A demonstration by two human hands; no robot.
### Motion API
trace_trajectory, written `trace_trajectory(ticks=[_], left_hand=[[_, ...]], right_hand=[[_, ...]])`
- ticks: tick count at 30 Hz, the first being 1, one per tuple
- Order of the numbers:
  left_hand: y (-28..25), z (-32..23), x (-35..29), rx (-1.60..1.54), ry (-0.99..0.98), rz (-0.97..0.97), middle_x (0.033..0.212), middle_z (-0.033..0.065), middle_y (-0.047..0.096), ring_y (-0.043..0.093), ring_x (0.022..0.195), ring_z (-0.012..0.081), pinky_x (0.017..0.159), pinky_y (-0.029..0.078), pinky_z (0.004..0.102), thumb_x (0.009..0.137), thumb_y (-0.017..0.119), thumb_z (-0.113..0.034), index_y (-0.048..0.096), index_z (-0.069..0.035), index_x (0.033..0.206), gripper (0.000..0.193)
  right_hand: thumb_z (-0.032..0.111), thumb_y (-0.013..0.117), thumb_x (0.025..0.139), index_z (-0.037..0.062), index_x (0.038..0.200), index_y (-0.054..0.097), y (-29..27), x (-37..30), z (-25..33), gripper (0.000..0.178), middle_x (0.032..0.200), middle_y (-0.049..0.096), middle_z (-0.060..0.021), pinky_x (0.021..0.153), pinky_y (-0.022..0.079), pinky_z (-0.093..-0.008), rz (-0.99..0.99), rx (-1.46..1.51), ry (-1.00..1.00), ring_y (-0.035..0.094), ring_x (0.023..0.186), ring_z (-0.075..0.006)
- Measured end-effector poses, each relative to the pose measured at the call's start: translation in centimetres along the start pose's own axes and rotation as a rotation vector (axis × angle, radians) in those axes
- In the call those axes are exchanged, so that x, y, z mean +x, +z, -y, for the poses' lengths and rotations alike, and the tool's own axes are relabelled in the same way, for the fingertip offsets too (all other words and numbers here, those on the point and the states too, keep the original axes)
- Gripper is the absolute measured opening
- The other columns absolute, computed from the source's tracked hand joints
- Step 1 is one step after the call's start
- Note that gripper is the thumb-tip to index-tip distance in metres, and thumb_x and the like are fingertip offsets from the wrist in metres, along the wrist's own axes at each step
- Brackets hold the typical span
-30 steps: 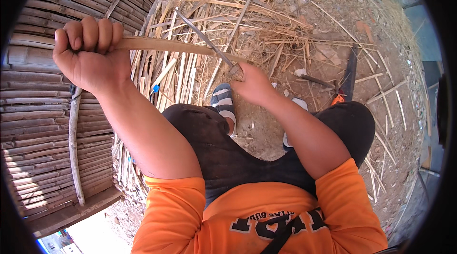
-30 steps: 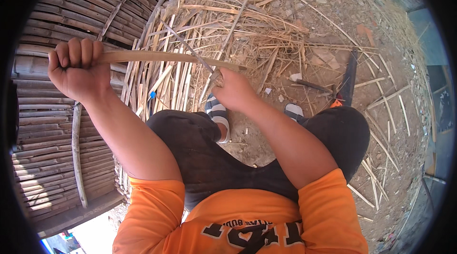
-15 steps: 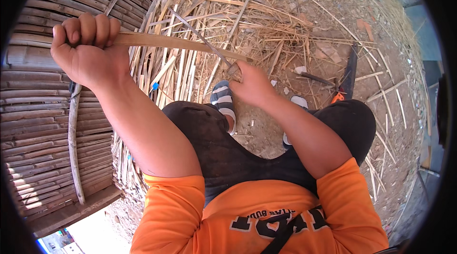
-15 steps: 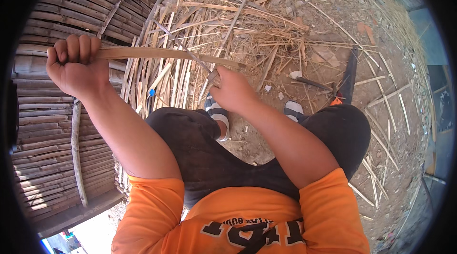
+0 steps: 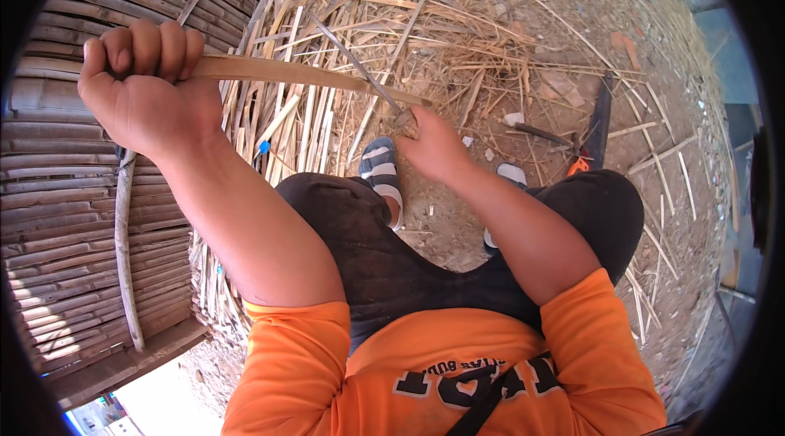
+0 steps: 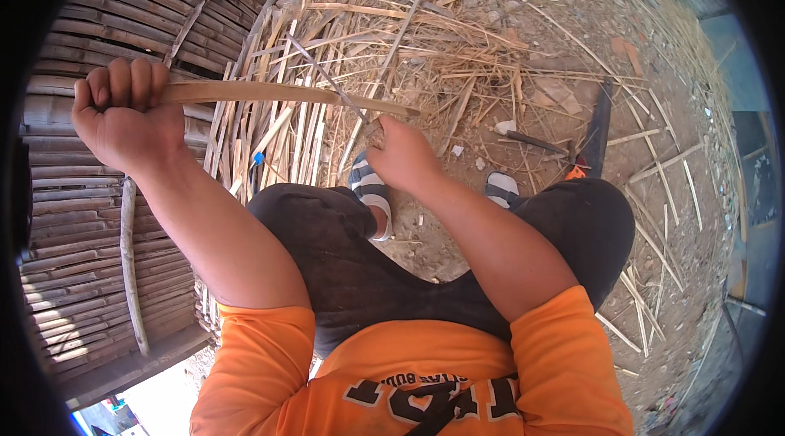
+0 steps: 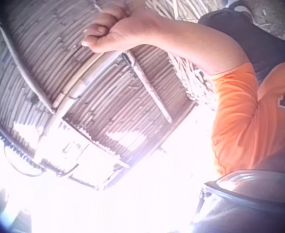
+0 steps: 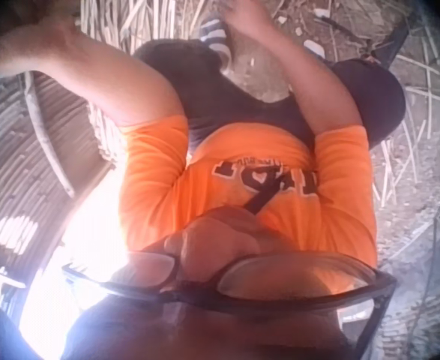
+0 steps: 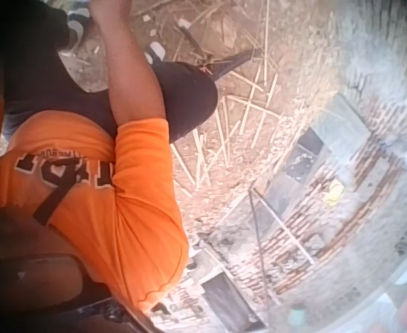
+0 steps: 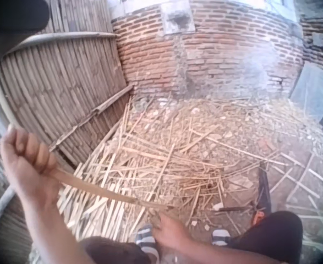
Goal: The person uses a machete to shave thin strips of bamboo, holding the bamboo piece with one hand and guiding the blade with the other while sitting among a pile of shavings.
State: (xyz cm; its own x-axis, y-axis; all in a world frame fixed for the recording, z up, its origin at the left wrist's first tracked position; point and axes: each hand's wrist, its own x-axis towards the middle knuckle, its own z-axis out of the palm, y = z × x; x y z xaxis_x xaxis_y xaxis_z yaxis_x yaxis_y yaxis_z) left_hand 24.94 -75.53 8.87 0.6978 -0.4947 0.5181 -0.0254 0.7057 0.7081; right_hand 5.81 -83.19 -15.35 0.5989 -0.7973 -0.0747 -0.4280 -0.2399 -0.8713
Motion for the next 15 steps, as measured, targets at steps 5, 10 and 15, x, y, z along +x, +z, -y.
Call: trace_trajectory(ticks=[5, 10, 15], left_hand=[[1.4, -0.6, -1.0, -0.002, -0.001, 0.094, 0.058, -0.0012, 0.022, 0.016, 0.053, 0.0129, 0.052, 0.017, 0.0307, 0.099, 0.04, -0.027, 0.034, -0.015, 0.071, 0.031], [1.6, 0.1, -0.4, 0.066, 0.045, -0.021, 0.057, -0.0023, 0.024, 0.016, 0.051, 0.012, 0.051, 0.018, 0.0298, 0.099, 0.04, -0.03, 0.035, -0.015, 0.071, 0.032], [0.2, -0.2, 0.2, 0.041, 0.033, -0.038, 0.058, -0.0014, 0.022, 0.016, 0.052, 0.0126, 0.052, 0.017, 0.0306, 0.099, 0.039, -0.027, 0.034, -0.015, 0.071, 0.031]], right_hand=[[0.015, 0.068, 0.078, -0.0054, 0.111, 0.06, -2.0, 0.2, 3.6, 0.04, 0.098, 0.067, -0.0291, 0.084, 0.052, -0.0493, 0.049, 0.096, -0.173, 0.065, 0.098, -0.0454], [0.016, 0.069, 0.077, -0.0047, 0.111, 0.06, -0.7, 0.0, 0.6, 0.041, 0.097, 0.067, -0.0289, 0.083, 0.052, -0.049, 0.107, -0.007, 0.003, 0.065, 0.096, -0.0459], [0.017, 0.07, 0.077, -0.0043, 0.107, 0.06, -0.4, -0.1, 0.1, 0.038, 0.092, 0.067, -0.0292, 0.082, 0.052, -0.05, 0.03, -0.023, -0.045, 0.065, 0.094, -0.0465]])
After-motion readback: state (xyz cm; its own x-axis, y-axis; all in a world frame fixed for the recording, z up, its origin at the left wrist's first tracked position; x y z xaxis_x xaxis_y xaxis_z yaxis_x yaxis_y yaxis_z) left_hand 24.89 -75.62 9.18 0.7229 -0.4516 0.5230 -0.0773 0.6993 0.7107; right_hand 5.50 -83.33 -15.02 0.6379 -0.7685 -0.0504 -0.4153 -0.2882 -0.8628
